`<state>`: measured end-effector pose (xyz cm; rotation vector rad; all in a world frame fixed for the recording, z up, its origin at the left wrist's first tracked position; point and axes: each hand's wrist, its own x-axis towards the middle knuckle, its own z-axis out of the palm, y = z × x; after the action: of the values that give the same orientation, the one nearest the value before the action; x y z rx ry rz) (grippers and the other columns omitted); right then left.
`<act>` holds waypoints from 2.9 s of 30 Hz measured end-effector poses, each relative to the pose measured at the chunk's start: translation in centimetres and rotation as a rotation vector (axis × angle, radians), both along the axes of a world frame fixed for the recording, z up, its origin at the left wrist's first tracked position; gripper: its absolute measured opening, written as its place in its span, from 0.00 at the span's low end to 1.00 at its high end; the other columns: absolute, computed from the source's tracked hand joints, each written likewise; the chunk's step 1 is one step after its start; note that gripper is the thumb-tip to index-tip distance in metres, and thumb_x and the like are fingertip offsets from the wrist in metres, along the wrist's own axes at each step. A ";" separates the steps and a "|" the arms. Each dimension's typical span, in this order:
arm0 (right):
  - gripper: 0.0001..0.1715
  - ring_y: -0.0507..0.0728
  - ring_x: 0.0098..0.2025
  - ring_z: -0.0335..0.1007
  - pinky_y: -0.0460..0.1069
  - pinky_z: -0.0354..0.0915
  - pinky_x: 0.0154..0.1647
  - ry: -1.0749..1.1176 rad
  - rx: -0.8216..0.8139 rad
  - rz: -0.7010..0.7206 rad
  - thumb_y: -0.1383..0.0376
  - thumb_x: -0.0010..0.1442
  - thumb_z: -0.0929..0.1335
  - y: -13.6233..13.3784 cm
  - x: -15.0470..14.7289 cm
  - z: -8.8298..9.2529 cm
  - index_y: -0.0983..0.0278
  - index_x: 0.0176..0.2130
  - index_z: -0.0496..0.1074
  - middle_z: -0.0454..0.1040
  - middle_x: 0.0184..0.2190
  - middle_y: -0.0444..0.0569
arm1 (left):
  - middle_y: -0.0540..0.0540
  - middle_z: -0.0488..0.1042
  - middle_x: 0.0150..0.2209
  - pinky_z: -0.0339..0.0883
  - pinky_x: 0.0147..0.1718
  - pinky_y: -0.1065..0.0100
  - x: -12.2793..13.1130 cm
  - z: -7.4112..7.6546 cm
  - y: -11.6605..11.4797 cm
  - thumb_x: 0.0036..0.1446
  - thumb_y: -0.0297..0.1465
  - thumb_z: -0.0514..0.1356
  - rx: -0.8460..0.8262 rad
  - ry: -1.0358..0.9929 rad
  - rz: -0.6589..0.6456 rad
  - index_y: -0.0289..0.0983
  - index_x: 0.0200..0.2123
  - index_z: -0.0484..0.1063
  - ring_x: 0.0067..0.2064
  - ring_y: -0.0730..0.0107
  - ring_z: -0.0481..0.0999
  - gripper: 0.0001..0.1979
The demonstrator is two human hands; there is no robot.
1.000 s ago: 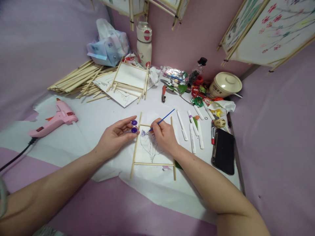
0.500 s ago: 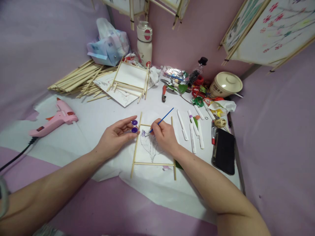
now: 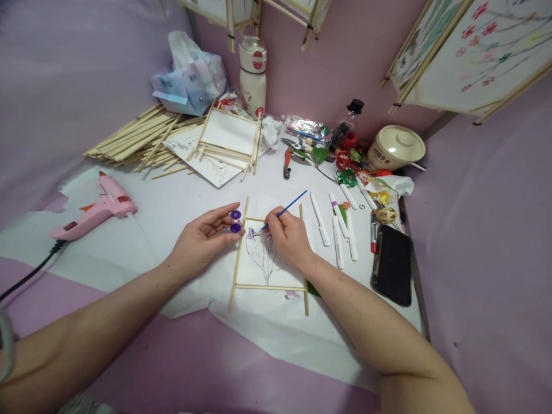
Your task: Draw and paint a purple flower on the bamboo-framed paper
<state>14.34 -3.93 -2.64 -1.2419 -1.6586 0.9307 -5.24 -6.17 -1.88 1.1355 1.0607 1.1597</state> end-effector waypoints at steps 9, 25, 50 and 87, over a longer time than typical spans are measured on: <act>0.14 0.51 0.25 0.69 0.47 0.62 0.28 -0.021 -0.003 -0.010 0.60 0.66 0.61 0.0 0.0 0.0 0.62 0.31 0.69 0.73 0.23 0.43 | 0.47 0.75 0.39 0.68 0.50 0.58 0.0 0.0 0.0 0.44 0.28 0.70 0.003 0.002 -0.003 0.38 0.54 0.73 0.43 0.65 0.75 0.30; 0.13 0.51 0.25 0.69 0.46 0.62 0.29 -0.015 -0.011 -0.006 0.62 0.65 0.61 0.0 0.1 0.1 0.62 0.29 0.67 0.71 0.22 0.42 | 0.48 0.74 0.39 0.68 0.49 0.61 0.0 -0.1 0.0 0.44 0.27 0.70 -0.004 -0.016 -0.008 0.38 0.55 0.72 0.43 0.67 0.75 0.31; 0.12 0.56 0.33 0.70 0.54 0.66 0.36 0.130 0.532 0.002 0.65 0.67 0.59 -0.6 0.4 0.4 0.61 0.37 0.71 0.74 0.31 0.48 | 0.45 0.73 0.41 0.71 0.47 0.61 -0.1 -0.7 -0.2 0.47 0.28 0.68 0.044 0.054 -0.058 0.37 0.56 0.70 0.44 0.67 0.74 0.30; 0.16 0.53 0.28 0.71 0.48 0.64 0.31 -0.105 0.137 -0.044 0.60 0.67 0.60 -0.3 0.3 0.1 0.61 0.30 0.68 0.73 0.25 0.44 | 0.45 0.73 0.41 0.71 0.49 0.58 0.1 -0.4 -0.4 0.47 0.28 0.68 0.040 0.063 -0.058 0.39 0.55 0.72 0.44 0.66 0.73 0.29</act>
<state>14.59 -4.20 -2.51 -1.2464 -1.7393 0.7232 -5.09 -6.59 -2.29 1.2333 1.0498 1.1101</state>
